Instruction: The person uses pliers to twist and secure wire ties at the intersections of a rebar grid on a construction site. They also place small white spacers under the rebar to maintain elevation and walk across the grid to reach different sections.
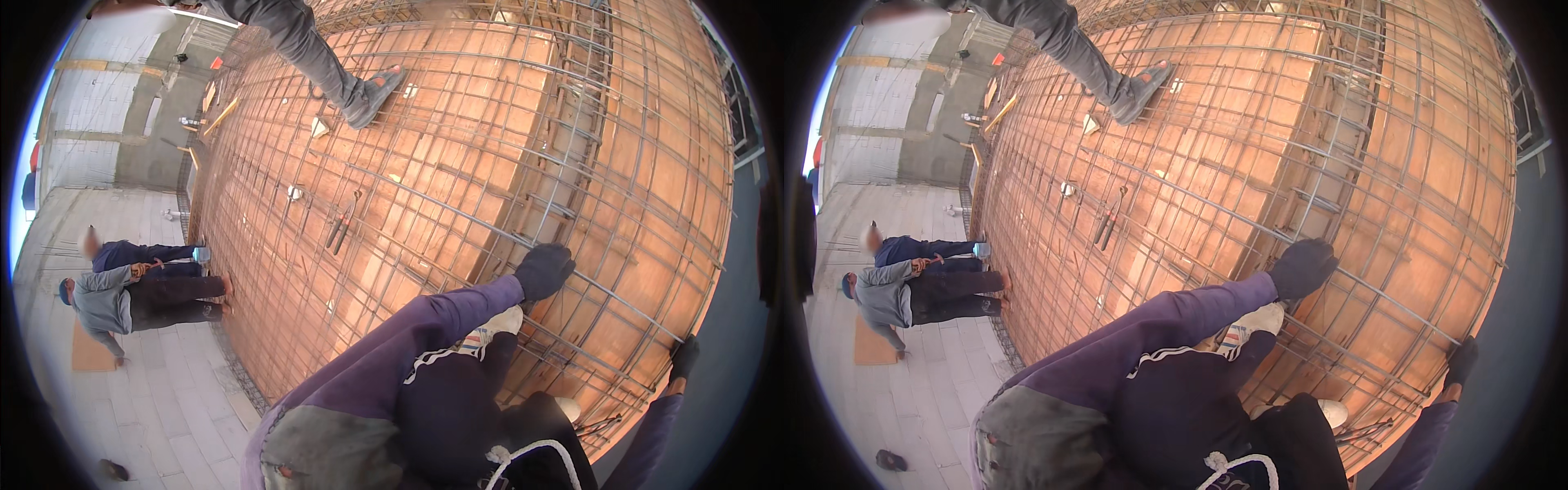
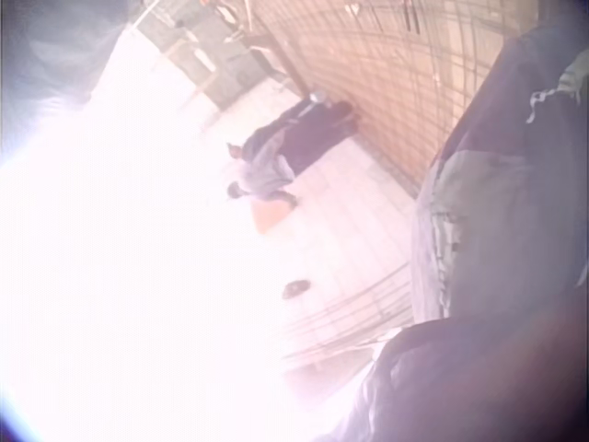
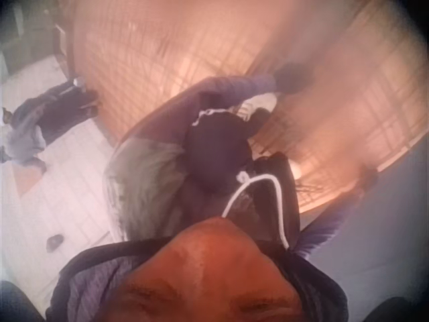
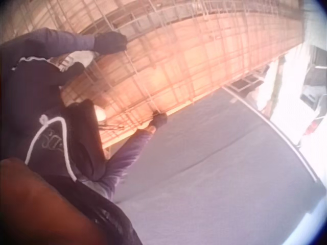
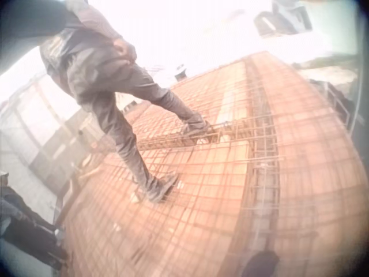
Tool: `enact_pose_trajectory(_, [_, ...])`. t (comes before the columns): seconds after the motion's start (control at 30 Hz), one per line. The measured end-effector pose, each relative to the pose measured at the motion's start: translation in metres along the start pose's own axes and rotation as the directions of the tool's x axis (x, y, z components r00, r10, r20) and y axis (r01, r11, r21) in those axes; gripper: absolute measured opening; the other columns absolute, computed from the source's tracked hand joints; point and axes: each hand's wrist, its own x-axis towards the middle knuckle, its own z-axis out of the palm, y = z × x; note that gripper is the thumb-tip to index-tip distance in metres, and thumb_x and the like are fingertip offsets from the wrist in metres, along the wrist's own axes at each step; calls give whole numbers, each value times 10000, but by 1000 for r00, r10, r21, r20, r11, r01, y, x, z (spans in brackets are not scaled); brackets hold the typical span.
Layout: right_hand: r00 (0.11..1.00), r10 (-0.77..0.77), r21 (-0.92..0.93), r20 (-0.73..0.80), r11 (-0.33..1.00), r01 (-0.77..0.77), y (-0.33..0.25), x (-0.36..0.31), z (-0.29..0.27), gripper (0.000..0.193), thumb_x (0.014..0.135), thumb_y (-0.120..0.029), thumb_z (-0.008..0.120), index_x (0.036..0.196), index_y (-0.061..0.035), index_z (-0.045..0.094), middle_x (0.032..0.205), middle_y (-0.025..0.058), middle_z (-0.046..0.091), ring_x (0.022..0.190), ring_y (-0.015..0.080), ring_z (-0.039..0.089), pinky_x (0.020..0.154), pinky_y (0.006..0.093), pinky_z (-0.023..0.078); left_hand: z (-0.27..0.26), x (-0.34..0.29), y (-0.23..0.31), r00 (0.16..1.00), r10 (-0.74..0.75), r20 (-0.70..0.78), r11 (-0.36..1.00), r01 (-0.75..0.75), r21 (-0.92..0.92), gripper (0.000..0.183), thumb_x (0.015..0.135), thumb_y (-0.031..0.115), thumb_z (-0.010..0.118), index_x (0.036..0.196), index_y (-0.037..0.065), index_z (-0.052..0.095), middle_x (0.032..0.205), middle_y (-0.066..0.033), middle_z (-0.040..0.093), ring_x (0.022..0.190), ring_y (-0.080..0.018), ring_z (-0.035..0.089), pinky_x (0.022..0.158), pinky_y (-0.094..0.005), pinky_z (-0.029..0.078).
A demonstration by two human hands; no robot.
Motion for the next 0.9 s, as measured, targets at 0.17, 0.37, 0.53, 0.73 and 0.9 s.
enact_pose_trajectory(0.17, [730, 618, 670, 291, 413, -617, -34, 8, -5, 339, 1058, -242, 447, 858, -17, 602, 759, 83, 588, 651, 193, 573, 581, 387, 466, -9, 8, 4, 990, -139, 4, 987, 139, -82, 330, 1039, 307, 531, 964, -1, 624, 972, -210, 652, 948, -408, 640, 877, -535, 495])
enact_pose_trajectory(0.37, [756, 592, 491, 278, 589, -642, -48, 14, -14, 345, 1050, -271, 422, 892, -40, 623, 734, 65, 592, 591, 171, 563, 526, 365, 445, -11, 7, 5, 992, -130, -8, 988, 128, -87, 324, 1037, 297, 535, 955, -3, 623, 958, -213, 647, 942, -411, 637, 880, -534, 493])
enact_pose_trajectory(0.53, [806, 563, 376, 185, 717, -587, -24, 11, 4, 353, 1060, -258, 422, 907, -8, 619, 794, 106, 624, 655, 216, 599, 565, 387, 468, -5, 7, 2, 996, -80, -41, 995, 77, -70, 317, 1030, 288, 541, 952, -7, 627, 957, -213, 648, 945, -408, 635, 884, -536, 493])
enact_pose_trajectory(0.73, [939, 335, 163, 82, 925, -344, 11, 9, 26, 302, 1059, -200, 440, 915, -2, 617, 860, 170, 664, 728, 300, 653, 647, 433, 516, -3, 10, 5, 989, -145, -37, 986, 141, -92, 329, 1025, 306, 540, 963, -4, 632, 983, -219, 655, 949, -411, 633, 892, -536, 493])
enact_pose_trajectory(0.9, [828, 484, -122, 285, 875, -469, -53, 28, -35, 385, 1068, -355, 440, 1124, -5, 591, 1065, 246, 659, 981, 401, 665, 835, 479, 515, -33, 19, 9, 949, -315, 21, 908, 308, -285, 428, 1037, 375, 498, 967, -23, 638, 954, -239, 660, 914, -418, 648, 869, -519, 493])
